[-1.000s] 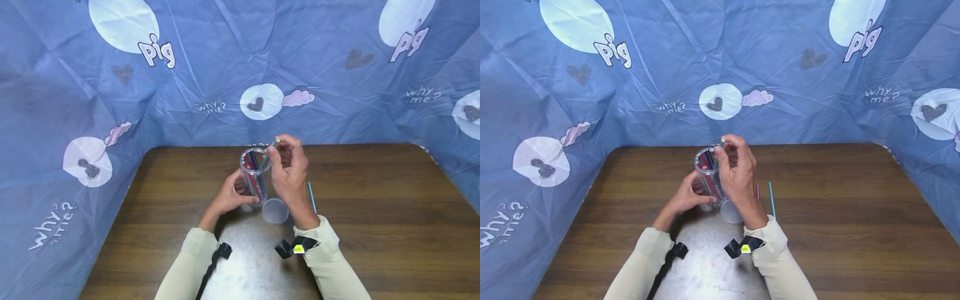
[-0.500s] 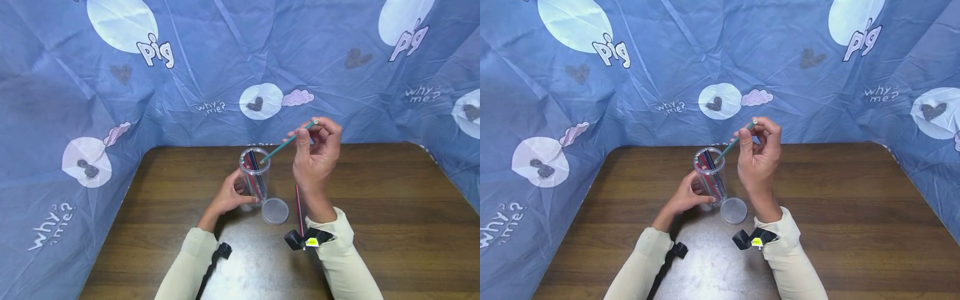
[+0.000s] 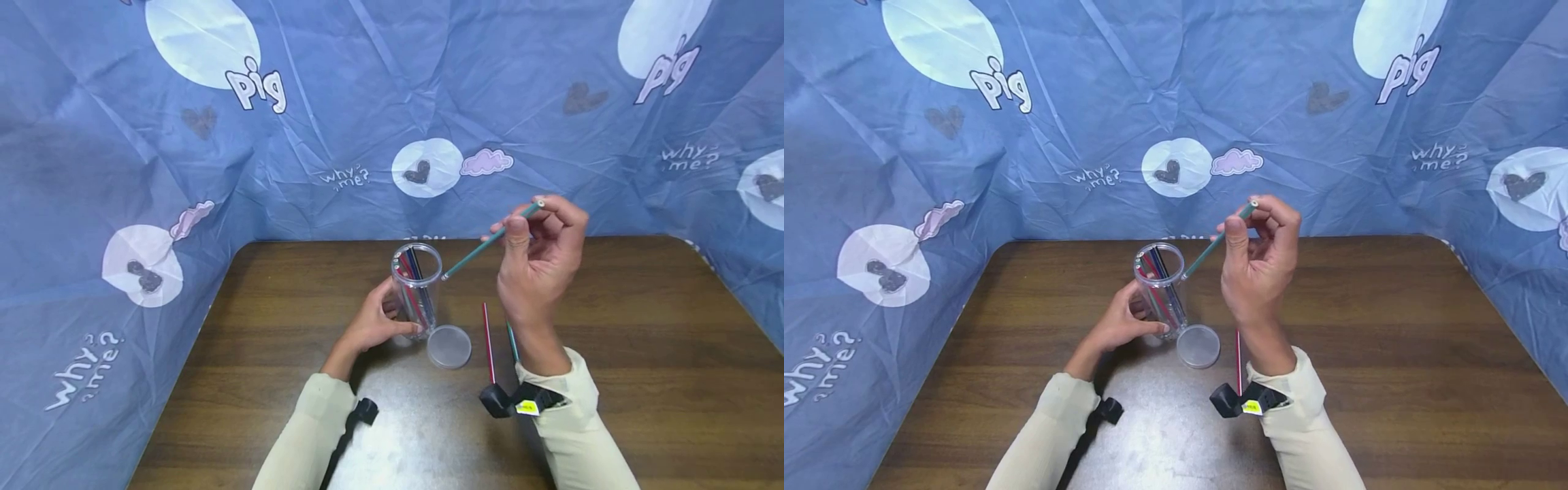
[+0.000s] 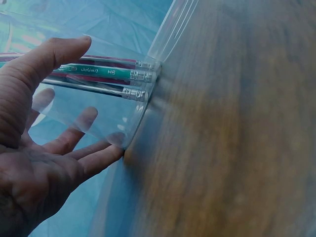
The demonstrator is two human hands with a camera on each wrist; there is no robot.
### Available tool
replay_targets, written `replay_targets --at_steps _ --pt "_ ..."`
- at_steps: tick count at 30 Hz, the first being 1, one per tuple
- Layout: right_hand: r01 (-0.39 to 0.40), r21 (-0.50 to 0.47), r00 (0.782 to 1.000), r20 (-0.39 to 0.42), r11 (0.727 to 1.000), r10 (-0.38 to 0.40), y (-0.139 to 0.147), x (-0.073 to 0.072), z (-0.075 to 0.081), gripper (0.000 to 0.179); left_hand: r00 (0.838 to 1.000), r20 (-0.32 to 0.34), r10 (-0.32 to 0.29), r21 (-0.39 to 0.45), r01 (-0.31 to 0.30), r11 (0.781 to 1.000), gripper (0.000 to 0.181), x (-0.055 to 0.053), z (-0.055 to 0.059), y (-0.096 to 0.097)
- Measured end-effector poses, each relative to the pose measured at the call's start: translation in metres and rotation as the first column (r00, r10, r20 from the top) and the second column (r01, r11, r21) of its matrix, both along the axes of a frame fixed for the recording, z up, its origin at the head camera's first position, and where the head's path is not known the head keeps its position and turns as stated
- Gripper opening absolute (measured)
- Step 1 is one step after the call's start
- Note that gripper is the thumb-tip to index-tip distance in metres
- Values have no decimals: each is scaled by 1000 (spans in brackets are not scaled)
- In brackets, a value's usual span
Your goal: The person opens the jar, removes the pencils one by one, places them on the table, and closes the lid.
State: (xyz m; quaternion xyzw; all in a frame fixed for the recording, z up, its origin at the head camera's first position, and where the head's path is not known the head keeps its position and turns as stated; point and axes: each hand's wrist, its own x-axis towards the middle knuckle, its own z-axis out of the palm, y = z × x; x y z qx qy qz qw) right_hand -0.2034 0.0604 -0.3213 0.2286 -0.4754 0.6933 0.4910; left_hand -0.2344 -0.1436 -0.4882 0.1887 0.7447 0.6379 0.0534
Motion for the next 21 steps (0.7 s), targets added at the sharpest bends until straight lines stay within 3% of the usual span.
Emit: replay_targets --at_steps 8,11,18,21 --pt "-18 4 997 76 1000 17 12 5 -15 55 1000 14 -3 -8 3 1000 75 15 29 2" --pt "-11 28 993 121 1000 8 19 6 -24 54 1000 6 1 -20 -1 1000 75 15 31 2" --pt "7 104 979 202 995 -28 38 9 -49 49 1000 18 5 -34 -4 999 82 3 5 1" --pt "29 147 968 243 989 -64 46 10 -58 42 1000 10 9 -27 -9 1000 83 2 1 0"
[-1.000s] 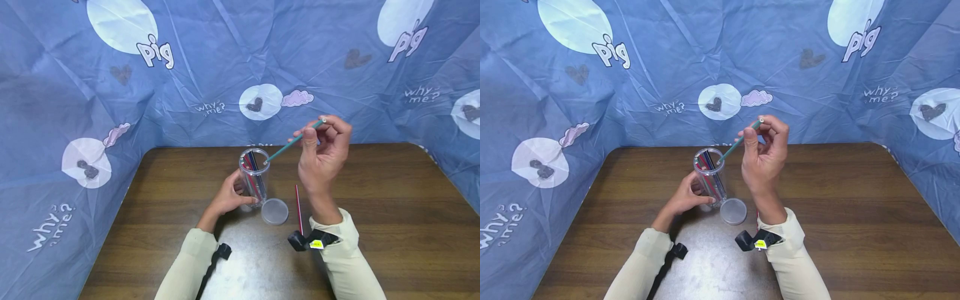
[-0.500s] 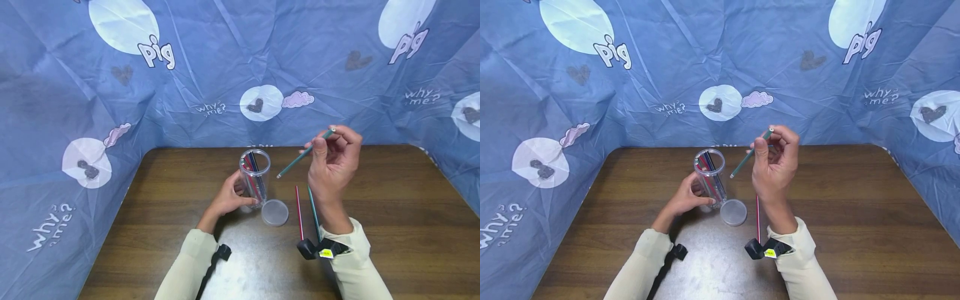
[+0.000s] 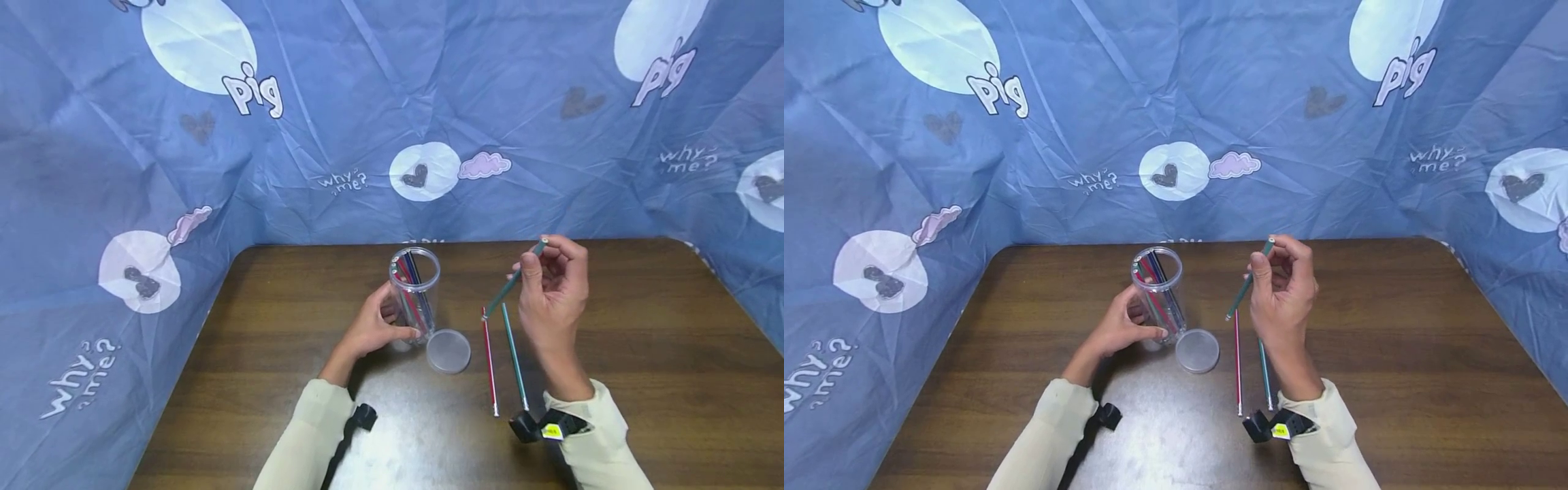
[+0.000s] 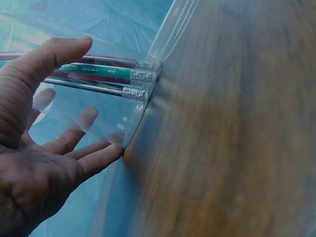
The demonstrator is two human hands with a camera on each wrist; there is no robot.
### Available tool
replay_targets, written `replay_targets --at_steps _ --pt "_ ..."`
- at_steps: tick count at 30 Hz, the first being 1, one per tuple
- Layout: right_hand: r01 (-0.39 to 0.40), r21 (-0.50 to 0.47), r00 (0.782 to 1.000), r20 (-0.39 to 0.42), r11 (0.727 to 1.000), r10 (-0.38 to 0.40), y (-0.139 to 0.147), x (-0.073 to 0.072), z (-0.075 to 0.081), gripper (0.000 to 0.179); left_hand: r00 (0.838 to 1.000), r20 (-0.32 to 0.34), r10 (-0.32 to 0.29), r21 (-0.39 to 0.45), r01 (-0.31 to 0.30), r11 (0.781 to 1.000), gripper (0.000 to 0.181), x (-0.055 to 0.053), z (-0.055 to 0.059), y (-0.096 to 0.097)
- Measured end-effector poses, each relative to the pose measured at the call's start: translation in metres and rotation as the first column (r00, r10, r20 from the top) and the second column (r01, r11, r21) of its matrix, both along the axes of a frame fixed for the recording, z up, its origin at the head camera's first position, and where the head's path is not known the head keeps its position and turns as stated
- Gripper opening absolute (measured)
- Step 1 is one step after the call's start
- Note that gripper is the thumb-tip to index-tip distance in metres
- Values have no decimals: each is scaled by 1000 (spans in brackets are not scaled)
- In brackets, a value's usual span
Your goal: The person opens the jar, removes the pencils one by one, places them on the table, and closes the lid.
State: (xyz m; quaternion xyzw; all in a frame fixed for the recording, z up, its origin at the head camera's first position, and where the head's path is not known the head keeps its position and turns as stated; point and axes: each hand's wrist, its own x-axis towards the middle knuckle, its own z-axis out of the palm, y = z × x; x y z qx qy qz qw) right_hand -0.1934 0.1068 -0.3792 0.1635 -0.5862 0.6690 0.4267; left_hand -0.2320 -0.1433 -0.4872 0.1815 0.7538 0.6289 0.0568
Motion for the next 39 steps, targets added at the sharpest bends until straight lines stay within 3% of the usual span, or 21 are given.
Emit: replay_targets --at_steps 10,21,27,31,38,39 --pt "84 164 989 109 983 -102 23 -2 -19 28 1000 0 5 1 -5 1000 81 0 -1 1" --pt "121 287 947 255 950 -198 48 -15 -36 27 1000 13 6 -3 -6 1000 79 -1 -1 2" --pt "187 445 891 299 876 -342 58 -18 -47 24 1000 -4 17 -1 -17 1000 79 0 -1 0" --pt "186 528 867 309 829 -391 69 -19 -60 23 1000 -16 12 -11 -12 1000 79 0 0 -1" --pt "140 646 797 376 751 -472 87 -19 -76 24 1000 6 -3 -31 3 1000 75 15 32 1" --pt "138 654 789 381 743 -482 88 -20 -77 24 1000 12 -3 -32 4 999 75 16 33 1"
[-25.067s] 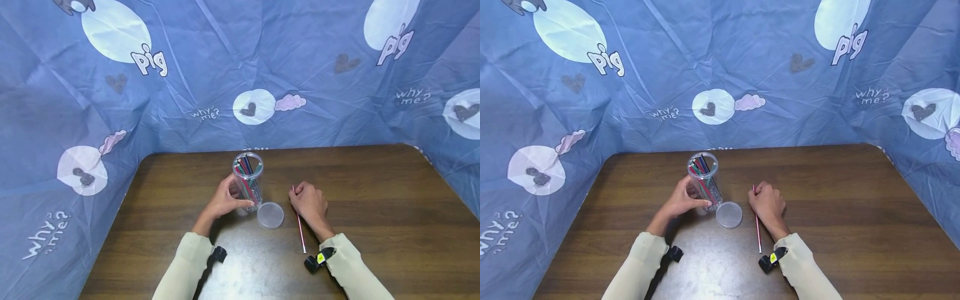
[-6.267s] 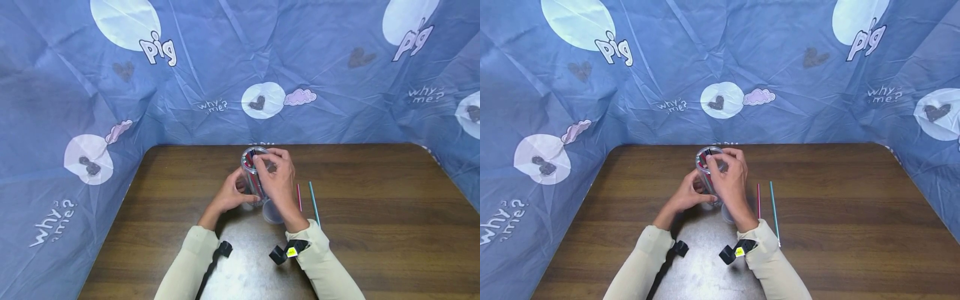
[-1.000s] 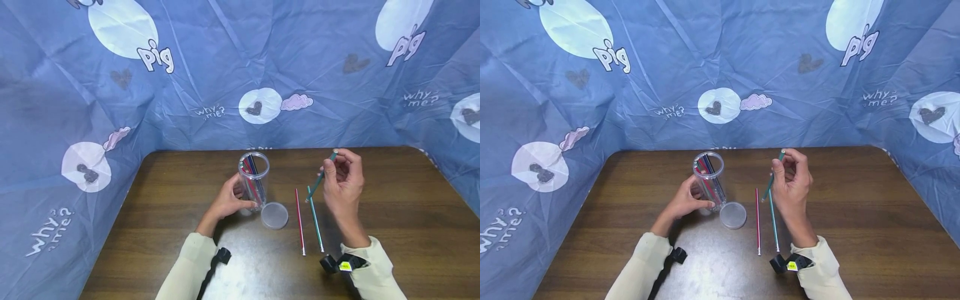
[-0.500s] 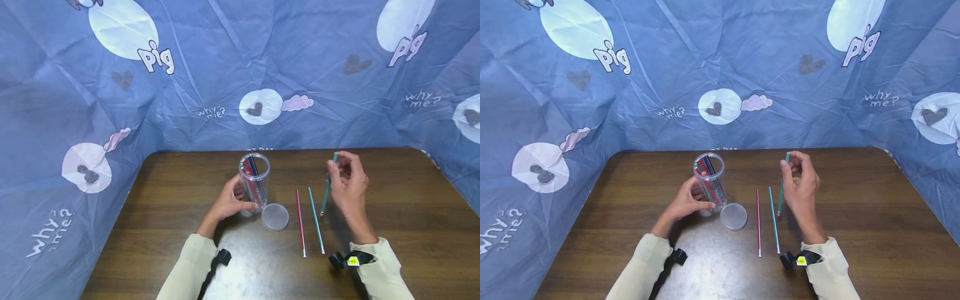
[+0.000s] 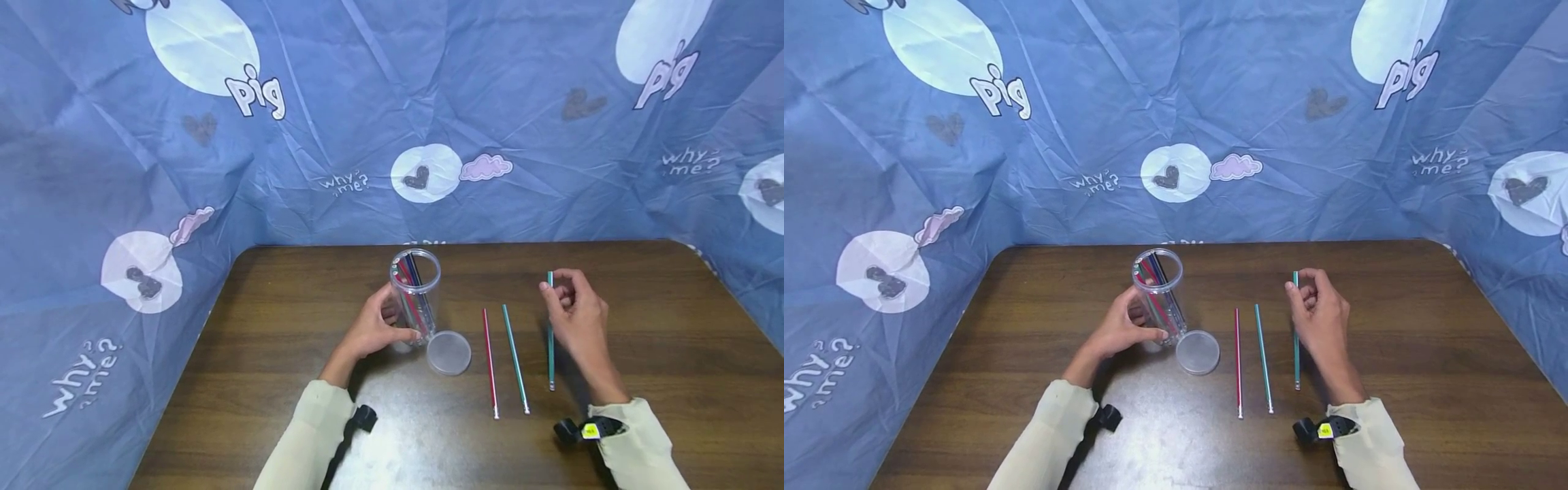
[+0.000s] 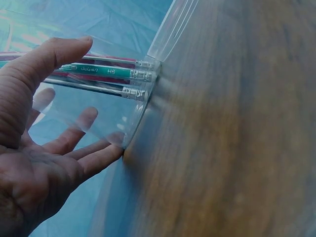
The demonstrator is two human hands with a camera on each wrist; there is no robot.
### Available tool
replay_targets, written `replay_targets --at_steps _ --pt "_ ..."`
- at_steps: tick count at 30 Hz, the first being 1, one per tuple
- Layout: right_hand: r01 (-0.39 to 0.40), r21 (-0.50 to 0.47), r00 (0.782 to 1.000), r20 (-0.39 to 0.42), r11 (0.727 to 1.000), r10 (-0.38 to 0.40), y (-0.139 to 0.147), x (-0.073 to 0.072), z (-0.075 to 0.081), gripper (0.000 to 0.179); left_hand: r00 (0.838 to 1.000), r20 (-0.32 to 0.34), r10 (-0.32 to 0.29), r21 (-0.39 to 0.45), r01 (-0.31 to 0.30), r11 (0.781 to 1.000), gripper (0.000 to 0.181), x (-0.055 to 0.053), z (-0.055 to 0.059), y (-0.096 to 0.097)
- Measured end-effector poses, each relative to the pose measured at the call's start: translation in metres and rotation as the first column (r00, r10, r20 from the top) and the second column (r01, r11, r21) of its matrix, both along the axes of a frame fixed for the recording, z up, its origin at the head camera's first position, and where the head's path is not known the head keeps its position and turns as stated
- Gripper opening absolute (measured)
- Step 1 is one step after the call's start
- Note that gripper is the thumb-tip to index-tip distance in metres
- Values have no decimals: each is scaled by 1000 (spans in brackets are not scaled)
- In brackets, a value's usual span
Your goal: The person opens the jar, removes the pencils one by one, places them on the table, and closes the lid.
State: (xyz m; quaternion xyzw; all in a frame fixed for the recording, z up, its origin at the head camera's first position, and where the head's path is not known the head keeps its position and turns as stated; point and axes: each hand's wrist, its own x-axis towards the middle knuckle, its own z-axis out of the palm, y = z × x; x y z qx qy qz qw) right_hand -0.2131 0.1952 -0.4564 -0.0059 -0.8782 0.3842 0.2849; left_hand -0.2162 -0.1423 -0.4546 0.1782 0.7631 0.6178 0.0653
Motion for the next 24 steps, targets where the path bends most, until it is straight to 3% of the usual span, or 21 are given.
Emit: replay_targets --at_steps 11,24 --pt "-12 52 995 99 999 7 3 -1 -4 26 1000 1 -10 17 10 1000 75 0 2 1" --pt "-71 103 982 181 992 51 0 -5 -20 25 1000 16 -11 7 10 1000 81 1 4 0"
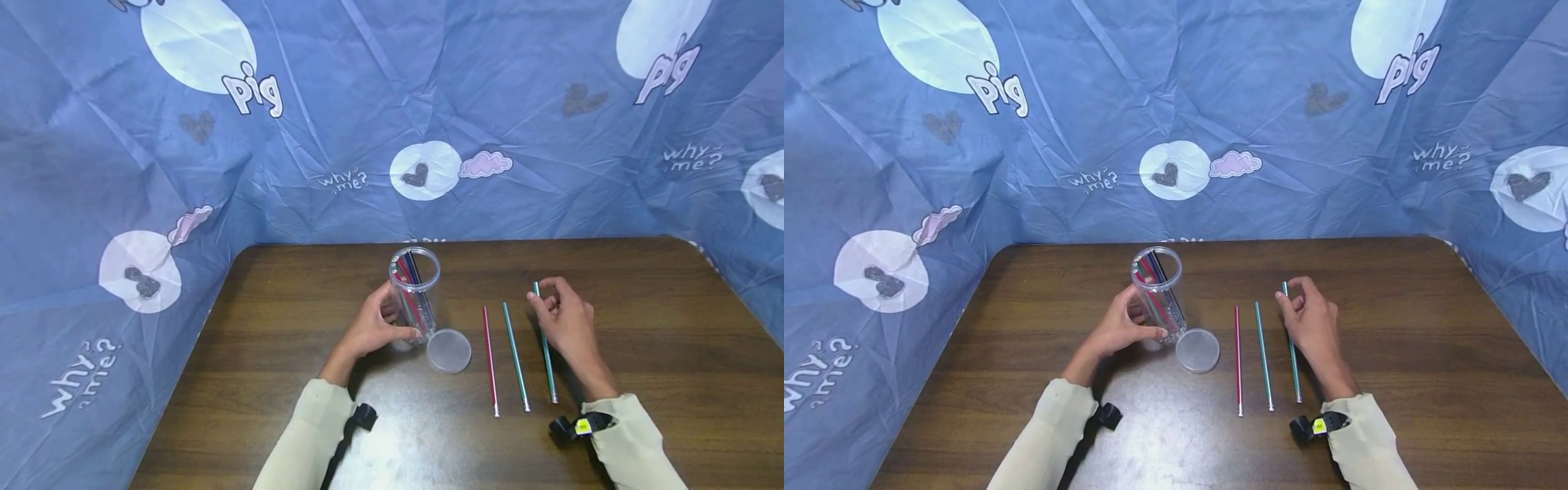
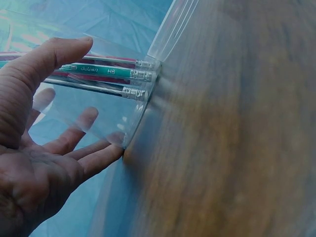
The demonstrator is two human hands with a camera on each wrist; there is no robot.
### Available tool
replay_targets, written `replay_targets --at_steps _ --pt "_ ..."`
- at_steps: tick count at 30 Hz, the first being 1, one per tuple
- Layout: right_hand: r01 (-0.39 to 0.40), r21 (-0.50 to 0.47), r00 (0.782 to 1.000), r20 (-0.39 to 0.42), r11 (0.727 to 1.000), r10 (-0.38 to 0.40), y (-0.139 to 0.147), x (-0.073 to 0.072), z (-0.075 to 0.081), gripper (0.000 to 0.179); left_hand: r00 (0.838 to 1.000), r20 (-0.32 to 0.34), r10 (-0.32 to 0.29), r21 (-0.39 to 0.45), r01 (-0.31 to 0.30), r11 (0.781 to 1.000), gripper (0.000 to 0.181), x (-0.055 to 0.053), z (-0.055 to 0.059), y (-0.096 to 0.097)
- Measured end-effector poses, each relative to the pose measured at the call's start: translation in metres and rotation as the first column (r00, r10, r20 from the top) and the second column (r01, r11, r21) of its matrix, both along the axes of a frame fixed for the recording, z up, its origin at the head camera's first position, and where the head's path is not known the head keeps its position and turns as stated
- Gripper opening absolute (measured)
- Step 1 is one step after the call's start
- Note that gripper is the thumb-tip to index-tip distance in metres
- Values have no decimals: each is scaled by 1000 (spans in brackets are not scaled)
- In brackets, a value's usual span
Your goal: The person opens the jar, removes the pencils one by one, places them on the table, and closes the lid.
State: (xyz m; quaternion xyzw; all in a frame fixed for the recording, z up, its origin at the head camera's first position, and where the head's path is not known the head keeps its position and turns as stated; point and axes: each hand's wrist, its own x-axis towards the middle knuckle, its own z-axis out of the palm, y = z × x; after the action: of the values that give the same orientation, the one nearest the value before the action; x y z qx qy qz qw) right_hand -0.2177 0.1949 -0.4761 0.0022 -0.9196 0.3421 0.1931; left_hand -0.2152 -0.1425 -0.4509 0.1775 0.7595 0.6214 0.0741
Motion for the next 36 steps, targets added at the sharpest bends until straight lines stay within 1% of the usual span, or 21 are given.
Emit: replay_targets --at_steps 7,16,23,27,29,34,36 --pt "8 22 998 65 1000 -10 2 -2 -7 27 1000 -8 4 -3 -4 1000 78 -1 -1 0" --pt "-6 30 994 110 1000 2 0 -3 -17 28 1000 -3 2 0 -2 1000 79 -2 -4 0" --pt "-28 49 987 163 998 19 -3 -7 -22 27 1000 -8 9 2 -9 1000 80 -2 -3 0" --pt "-24 56 982 188 998 14 -4 -8 -24 27 1000 -8 11 3 -10 1000 80 -2 -6 0" --pt "-15 58 981 195 998 4 -5 -8 -24 27 1000 -7 14 5 -14 1000 82 -6 -12 0" --pt "-10 53 979 202 999 -1 -6 -7 -23 27 999 -25 27 12 -27 1000 84 -16 -34 -1" --pt "-13 54 980 199 998 1 -7 -7 -23 27 999 -33 26 13 -26 1000 84 -17 -36 -1"
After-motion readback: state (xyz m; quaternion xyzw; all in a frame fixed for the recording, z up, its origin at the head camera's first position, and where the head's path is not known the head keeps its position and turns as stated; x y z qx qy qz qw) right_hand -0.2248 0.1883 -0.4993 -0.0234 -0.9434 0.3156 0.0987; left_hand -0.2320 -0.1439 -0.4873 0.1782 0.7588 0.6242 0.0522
